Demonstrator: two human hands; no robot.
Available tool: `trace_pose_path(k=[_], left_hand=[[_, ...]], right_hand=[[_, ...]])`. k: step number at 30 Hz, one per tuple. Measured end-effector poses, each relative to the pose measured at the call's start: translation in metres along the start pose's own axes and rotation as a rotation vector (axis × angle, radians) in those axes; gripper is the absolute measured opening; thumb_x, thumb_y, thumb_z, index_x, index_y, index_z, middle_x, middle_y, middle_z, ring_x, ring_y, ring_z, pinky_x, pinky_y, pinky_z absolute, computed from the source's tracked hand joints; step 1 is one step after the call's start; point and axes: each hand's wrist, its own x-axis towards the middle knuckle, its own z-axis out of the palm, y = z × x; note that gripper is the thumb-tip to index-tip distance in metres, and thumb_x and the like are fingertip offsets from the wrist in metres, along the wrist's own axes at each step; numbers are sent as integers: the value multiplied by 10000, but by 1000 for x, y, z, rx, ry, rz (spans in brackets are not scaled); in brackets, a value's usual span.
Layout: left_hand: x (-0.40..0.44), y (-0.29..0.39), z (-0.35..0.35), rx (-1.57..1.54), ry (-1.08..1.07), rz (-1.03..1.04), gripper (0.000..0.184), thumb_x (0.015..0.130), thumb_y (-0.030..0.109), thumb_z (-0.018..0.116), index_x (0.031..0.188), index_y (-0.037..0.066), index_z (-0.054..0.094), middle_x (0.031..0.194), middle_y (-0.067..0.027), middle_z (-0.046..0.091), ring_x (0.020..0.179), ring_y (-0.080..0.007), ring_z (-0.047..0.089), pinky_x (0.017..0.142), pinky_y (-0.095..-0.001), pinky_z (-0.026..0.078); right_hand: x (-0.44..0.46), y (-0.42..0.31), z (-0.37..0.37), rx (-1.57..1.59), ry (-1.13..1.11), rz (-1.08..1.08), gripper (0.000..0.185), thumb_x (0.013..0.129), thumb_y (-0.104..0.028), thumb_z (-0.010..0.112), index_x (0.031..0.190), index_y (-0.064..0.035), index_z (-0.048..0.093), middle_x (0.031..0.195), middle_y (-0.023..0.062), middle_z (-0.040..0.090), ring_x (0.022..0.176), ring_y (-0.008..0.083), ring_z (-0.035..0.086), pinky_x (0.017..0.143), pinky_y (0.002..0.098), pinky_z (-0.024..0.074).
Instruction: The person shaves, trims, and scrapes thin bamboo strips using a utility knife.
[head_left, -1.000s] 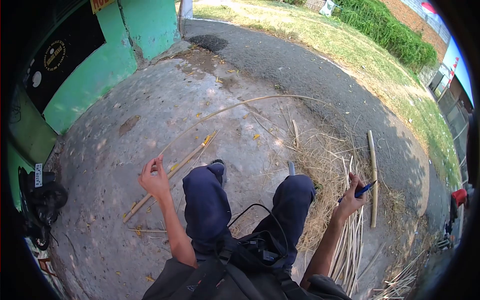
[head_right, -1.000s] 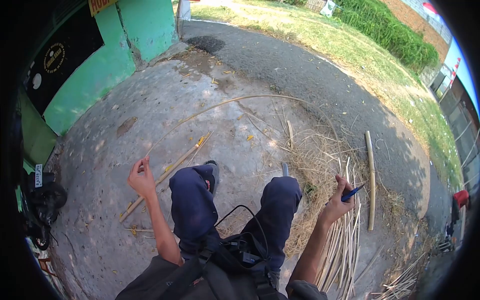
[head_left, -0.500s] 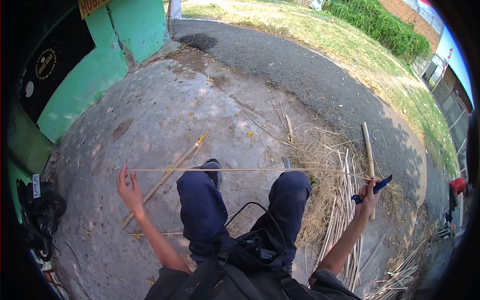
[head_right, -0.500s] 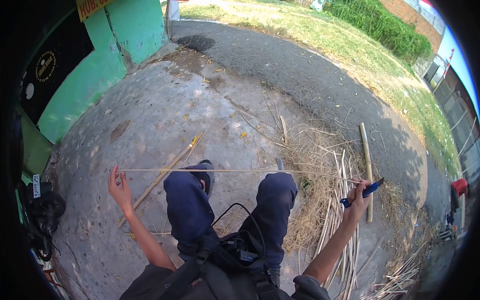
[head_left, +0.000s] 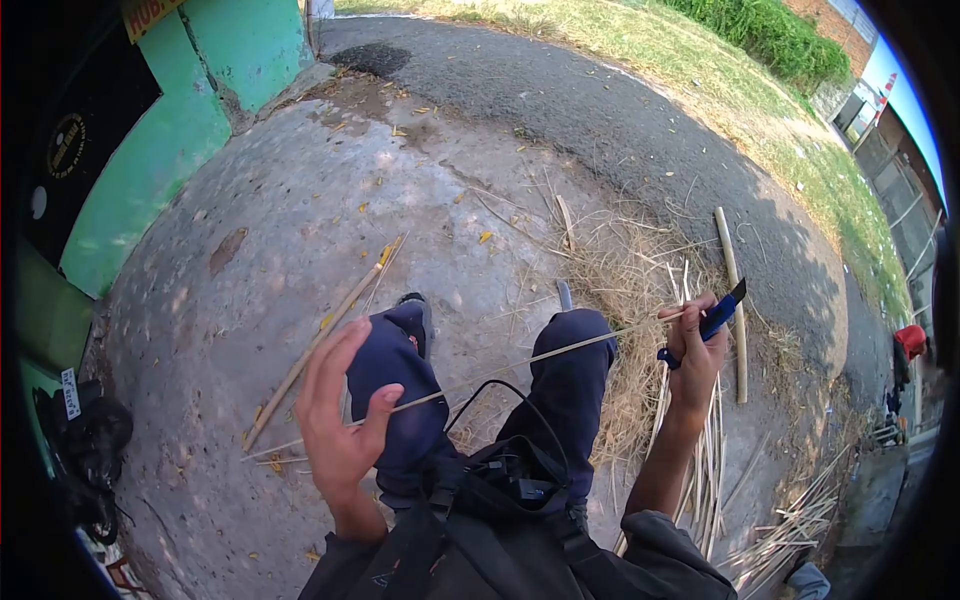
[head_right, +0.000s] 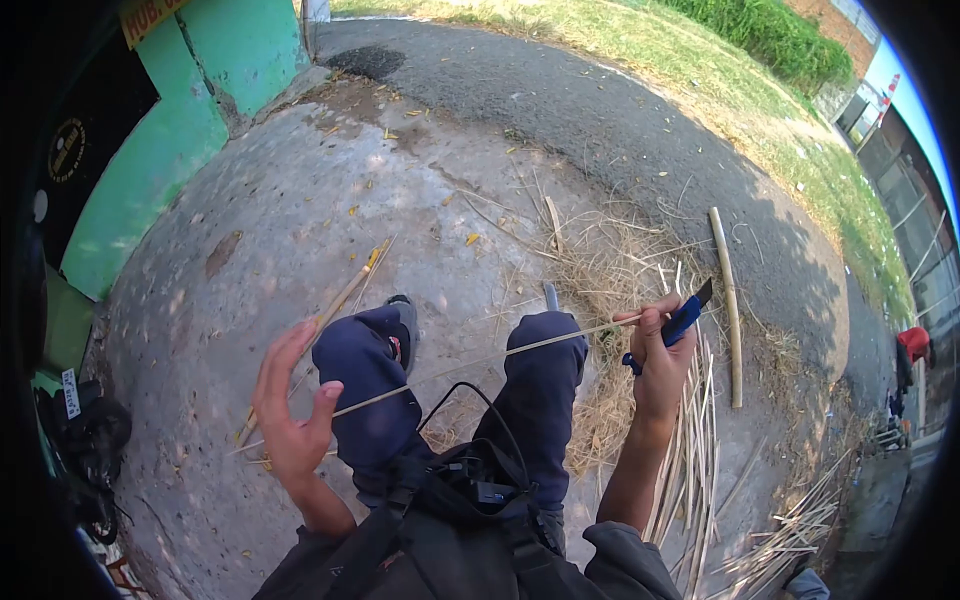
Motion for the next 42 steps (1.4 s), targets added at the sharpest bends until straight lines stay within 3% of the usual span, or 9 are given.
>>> trace_pose_path(k=[4,8,12,16,19,21,24,31,42], left_hand=[[0,43,41,-164,-313,28,410,958,116,730,1346,11,655,1209,-177,717,975,-315,722,859,-367,562],[-12,52,59,-292,-423,-54,229,990,69,686,1214,39,723,936,-144,723,696,-258,693,639,-366,538],[-15,51,68,-365,-377,-104,139,1022,64,646,1120,32,739,853,-149,700,665,-237,664,610,-364,505],[-16,53,72,-371,-380,-182,130,1044,58,610,1091,20,725,878,-147,720,617,-222,617,590,-326,478],[-16,55,76,-388,-370,-216,132,1050,48,590,1074,7,713,895,-146,735,619,-220,619,595,-313,480],[-15,57,77,-402,-373,-230,133,1051,44,581,1069,0,706,906,-144,742,626,-221,630,603,-311,489],[-16,58,78,-413,-361,-238,132,1052,40,571,1057,-8,693,911,-143,747,646,-220,653,618,-307,502],[-18,61,74,-438,-397,-264,124,1049,41,568,1026,-9,680,858,-132,721,657,-220,661,630,-311,508],[-25,62,65,-460,-445,-289,118,1045,31,574,990,-12,669,827,-129,706,654,-186,649,625,-300,496]], right_hand=[[-6,-17,33,81,-66,-18,155,1062,-169,674,1023,-51,580,614,-40,468,493,34,404,545,211,373],[-11,-29,40,73,-110,-8,156,1048,-153,691,1029,-44,581,700,40,657,503,34,444,564,199,376],[-16,-27,52,-71,-23,25,168,1049,-154,687,1108,-21,602,843,110,737,535,47,469,584,216,394],[-36,-9,50,-299,-22,-161,467,1051,-376,670,1290,16,590,993,139,737,714,128,646,628,309,486],[-59,-3,55,-239,-284,-71,474,1011,-427,701,1197,3,630,911,125,728,702,190,691,629,344,505],[-68,-5,63,-772,-513,-314,405,954,-400,760,1069,-24,664,805,113,678,643,262,669,590,374,489],[-77,8,76,-752,-507,-359,369,902,-396,795,976,-54,677,738,102,625,615,314,632,566,396,473],[-79,13,83,-793,-490,-405,397,901,-409,800,866,-61,613,676,89,573,563,299,591,538,402,439],[-61,3,76,-848,-319,-475,427,899,-442,795,824,-56,627,672,81,573,556,285,588,521,386,437]])
